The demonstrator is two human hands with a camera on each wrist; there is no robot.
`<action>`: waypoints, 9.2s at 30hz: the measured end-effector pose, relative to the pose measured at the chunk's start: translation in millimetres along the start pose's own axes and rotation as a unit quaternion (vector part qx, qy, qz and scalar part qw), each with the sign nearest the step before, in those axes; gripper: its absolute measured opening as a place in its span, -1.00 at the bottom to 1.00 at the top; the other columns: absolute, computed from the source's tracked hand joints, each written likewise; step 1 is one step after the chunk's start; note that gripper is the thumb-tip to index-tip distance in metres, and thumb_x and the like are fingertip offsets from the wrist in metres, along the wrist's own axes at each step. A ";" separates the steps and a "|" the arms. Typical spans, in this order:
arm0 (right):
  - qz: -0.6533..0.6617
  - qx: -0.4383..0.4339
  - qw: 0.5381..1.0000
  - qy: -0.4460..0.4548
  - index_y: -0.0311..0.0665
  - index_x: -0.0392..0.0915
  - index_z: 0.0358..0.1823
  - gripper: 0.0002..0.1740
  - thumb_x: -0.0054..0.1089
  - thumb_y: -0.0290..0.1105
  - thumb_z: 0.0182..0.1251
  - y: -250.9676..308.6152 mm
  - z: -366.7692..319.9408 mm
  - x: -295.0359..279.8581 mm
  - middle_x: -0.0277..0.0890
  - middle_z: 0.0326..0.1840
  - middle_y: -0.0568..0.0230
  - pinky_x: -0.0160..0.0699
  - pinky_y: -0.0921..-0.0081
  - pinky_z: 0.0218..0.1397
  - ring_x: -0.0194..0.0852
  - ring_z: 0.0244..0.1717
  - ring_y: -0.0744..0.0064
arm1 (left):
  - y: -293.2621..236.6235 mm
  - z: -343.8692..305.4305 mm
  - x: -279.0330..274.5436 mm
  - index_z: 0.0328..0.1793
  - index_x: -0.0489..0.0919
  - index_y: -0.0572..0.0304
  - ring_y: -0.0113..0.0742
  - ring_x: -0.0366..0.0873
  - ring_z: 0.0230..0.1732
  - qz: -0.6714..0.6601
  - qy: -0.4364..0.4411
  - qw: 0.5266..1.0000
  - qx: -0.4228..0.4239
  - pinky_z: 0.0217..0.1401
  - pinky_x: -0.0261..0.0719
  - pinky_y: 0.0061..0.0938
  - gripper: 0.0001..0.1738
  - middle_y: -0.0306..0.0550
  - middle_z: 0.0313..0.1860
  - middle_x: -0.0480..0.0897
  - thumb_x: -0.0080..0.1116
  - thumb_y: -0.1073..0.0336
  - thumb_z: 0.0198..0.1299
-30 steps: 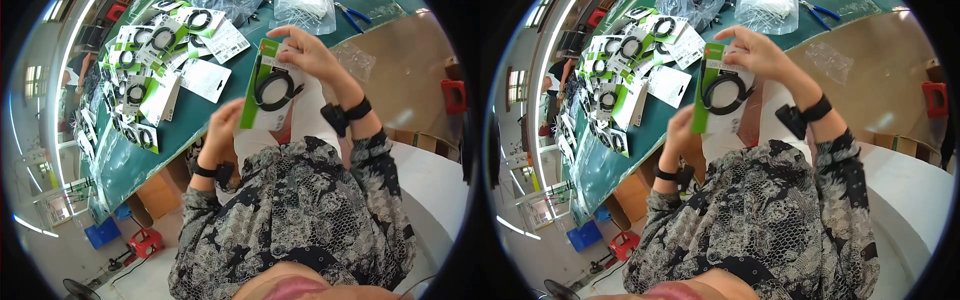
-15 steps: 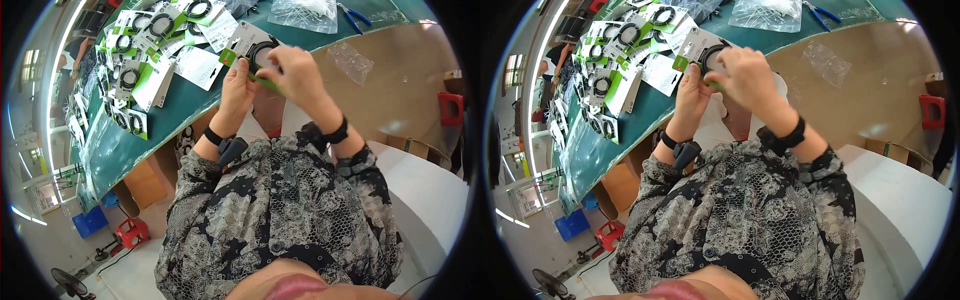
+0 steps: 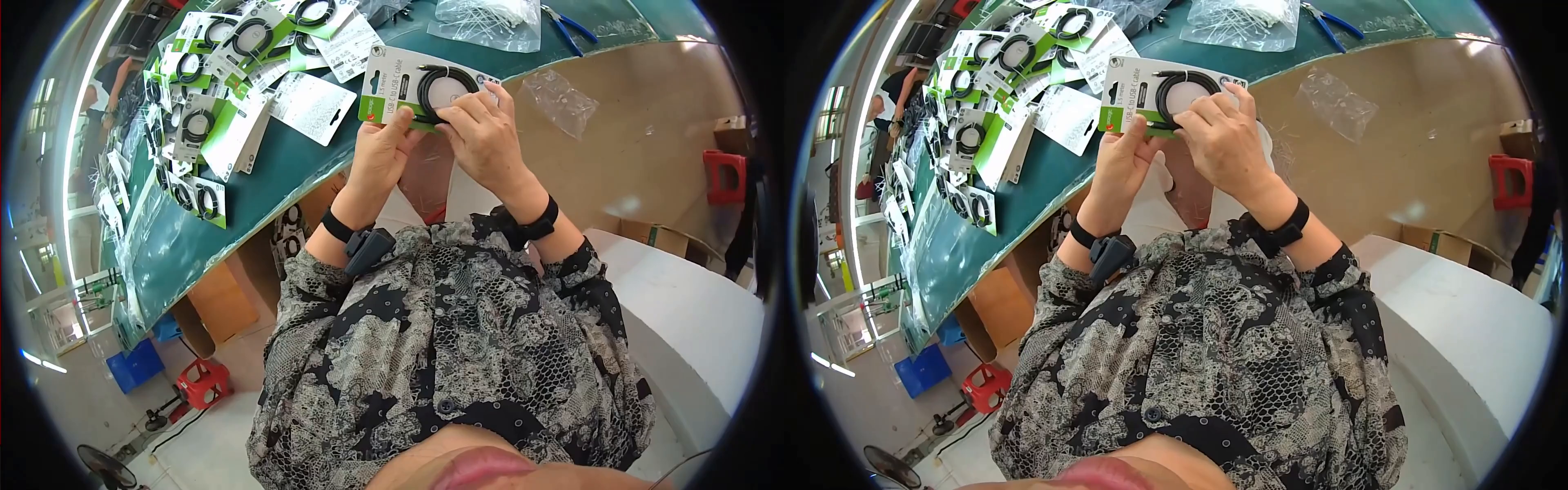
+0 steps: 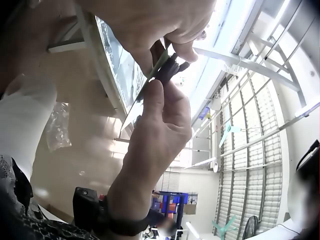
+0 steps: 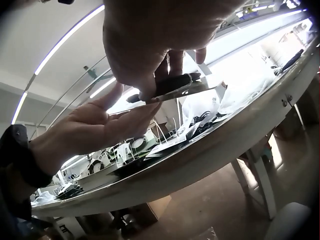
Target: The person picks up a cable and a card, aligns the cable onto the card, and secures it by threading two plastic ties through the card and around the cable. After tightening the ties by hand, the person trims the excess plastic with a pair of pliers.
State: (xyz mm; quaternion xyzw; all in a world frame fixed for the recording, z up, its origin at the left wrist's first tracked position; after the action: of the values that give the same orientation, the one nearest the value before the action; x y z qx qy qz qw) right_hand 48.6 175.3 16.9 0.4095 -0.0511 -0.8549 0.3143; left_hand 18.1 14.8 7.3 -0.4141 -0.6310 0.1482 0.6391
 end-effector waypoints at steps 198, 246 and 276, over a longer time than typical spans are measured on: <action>0.871 0.279 0.399 0.071 -0.34 0.28 0.18 -0.61 0.04 -0.39 0.38 44.7 -9.4 -36.0 0.35 0.19 0.18 0.31 0.28 0.27 0.32 0.21 0.33 | -92.0 -38.8 48.5 -0.13 0.58 0.41 0.03 0.64 -0.09 0.512 0.220 0.605 0.569 -0.12 0.69 -0.33 -0.67 0.05 -0.16 0.59 0.27 0.49 -0.11; 0.074 0.024 0.996 -0.035 -0.30 0.54 -0.37 -0.82 0.25 -0.66 -0.05 70.3 75.6 -68.7 0.46 -0.48 0.20 0.46 0.38 -0.42 0.46 -0.47 0.22 | -49.4 -28.4 27.6 0.20 0.36 0.24 -0.31 0.57 -0.04 0.011 -0.038 0.968 0.247 0.00 0.65 -0.38 -0.54 -0.08 0.00 0.56 0.17 0.57 0.16; 0.071 0.050 0.996 0.005 -0.32 0.53 -0.40 -0.87 0.25 -0.63 -0.02 70.8 77.8 -67.0 0.46 -0.46 0.20 0.46 0.37 -0.43 0.48 -0.48 0.19 | -48.4 -37.3 36.8 -0.03 0.55 0.39 -0.48 0.59 -0.21 0.167 -0.072 0.911 0.370 -0.13 0.55 -0.60 -0.68 -0.10 -0.17 0.66 0.29 0.59 0.04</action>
State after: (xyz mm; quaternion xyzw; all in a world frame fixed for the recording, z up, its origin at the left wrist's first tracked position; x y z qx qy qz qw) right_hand 58.0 144.5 137.3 0.4243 -0.1215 -0.8248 0.3534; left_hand 42.5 -1.4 72.3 -0.2353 -0.4973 0.5048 0.6652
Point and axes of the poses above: each hand's wrist, its own z-axis towards the middle knuckle, its own x-axis out of the palm, y = z × x, the point moved 1 cm from there along z, towards the middle knuckle
